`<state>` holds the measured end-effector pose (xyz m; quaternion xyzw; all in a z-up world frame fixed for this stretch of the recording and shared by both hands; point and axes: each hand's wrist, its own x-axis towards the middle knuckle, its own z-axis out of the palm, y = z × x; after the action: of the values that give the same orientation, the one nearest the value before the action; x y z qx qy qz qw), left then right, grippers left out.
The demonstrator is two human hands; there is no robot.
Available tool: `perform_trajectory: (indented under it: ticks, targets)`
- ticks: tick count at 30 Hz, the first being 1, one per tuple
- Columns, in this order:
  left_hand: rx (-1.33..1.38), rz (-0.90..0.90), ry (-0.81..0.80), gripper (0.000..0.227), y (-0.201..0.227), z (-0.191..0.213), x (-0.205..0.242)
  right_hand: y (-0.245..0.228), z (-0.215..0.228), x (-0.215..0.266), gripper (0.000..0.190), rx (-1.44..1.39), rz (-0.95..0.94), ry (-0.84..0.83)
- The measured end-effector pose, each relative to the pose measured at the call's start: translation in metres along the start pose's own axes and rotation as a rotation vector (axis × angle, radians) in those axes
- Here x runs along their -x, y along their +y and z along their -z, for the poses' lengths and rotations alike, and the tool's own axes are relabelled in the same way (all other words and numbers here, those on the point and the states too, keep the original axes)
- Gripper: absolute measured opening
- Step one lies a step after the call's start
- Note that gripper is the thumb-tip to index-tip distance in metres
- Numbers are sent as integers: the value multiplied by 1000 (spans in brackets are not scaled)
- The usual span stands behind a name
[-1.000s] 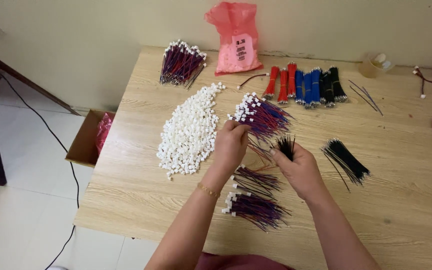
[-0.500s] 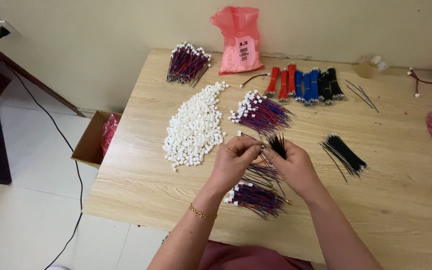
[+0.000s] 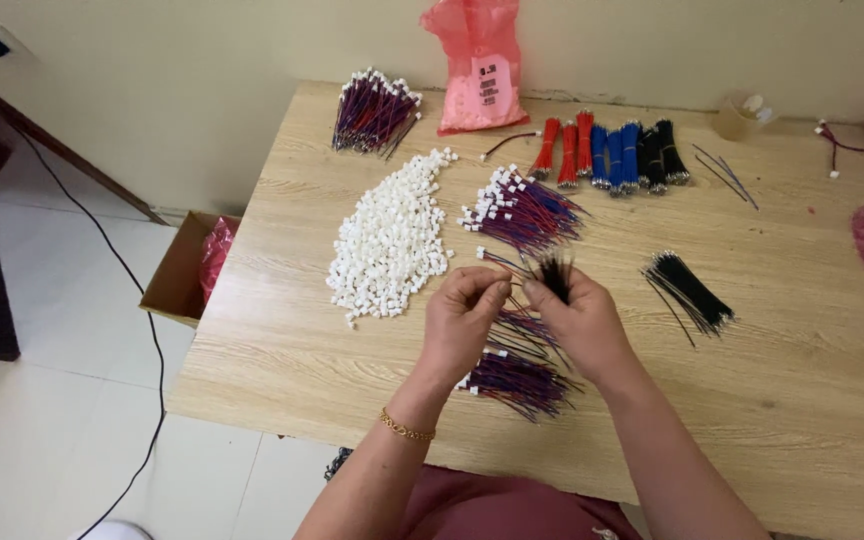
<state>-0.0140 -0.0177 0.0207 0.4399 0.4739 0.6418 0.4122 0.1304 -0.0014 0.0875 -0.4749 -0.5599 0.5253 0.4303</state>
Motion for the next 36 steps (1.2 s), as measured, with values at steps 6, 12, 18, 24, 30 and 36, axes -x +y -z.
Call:
perform_trajectory:
  ticks: [6, 12, 18, 24, 30, 36]
  targets:
    - [160, 150, -70, 19, 4, -1, 2, 6, 2, 1, 10, 184, 36, 37]
    - [388, 327, -25, 21, -28, 4, -1, 8, 7, 4, 14, 289, 16, 39]
    - [422, 360, -29, 19, -23, 3, 1, 8, 6, 4, 18, 412, 26, 12]
    - [429, 356, -34, 17, -30, 6, 0, 8, 6, 0, 23, 466, 62, 16]
    - [407, 336, -44, 20, -29, 10, -2, 18, 0, -1, 22, 541, 111, 25]
    - [452, 360, -48, 26, -26, 12, 3, 20, -1, -3, 22, 586, 147, -19]
